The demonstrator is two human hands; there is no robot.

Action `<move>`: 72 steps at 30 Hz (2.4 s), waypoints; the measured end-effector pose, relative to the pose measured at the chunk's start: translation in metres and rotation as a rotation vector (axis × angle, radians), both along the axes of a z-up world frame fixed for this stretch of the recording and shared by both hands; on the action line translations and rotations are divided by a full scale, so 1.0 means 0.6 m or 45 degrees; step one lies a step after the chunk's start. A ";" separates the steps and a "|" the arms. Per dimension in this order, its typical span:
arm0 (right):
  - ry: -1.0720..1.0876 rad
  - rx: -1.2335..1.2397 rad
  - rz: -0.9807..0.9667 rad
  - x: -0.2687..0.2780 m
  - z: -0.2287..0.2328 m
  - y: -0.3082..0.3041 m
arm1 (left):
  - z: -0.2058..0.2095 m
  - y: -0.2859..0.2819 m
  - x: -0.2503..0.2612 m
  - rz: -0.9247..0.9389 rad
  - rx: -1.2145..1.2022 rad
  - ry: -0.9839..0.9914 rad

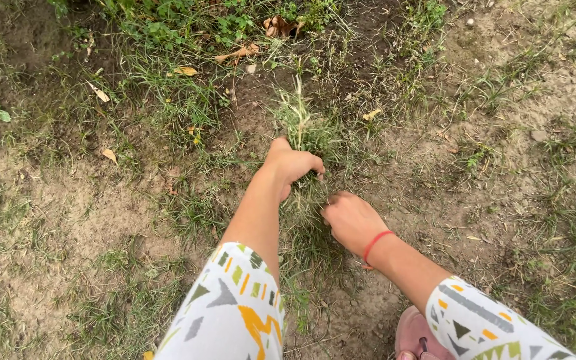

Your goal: Manually picking or pulling grass and weeds from the ground.

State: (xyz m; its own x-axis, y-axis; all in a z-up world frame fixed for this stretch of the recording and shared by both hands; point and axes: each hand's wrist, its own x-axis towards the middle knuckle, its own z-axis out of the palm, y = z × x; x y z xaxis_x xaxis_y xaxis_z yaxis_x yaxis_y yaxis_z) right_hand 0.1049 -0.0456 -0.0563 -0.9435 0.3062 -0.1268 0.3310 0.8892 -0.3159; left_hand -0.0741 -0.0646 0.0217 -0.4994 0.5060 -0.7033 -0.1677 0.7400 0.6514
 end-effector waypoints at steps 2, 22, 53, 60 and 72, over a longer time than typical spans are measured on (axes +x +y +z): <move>0.041 -0.035 -0.024 0.012 0.017 -0.004 | 0.002 0.000 0.001 -0.004 0.020 -0.001; 0.670 -0.500 -1.124 0.062 0.142 0.088 | 0.041 0.063 0.087 -0.189 0.020 -0.156; -0.153 -0.177 0.226 -0.020 0.020 -0.051 | 0.027 -0.031 -0.018 -0.093 -0.113 0.000; -0.195 -0.312 -0.003 -0.024 0.036 -0.052 | 0.031 -0.033 -0.017 -0.059 -0.099 -0.005; 0.032 -0.562 -0.243 -0.004 0.116 0.001 | 0.047 -0.032 -0.018 -0.076 -0.117 -0.009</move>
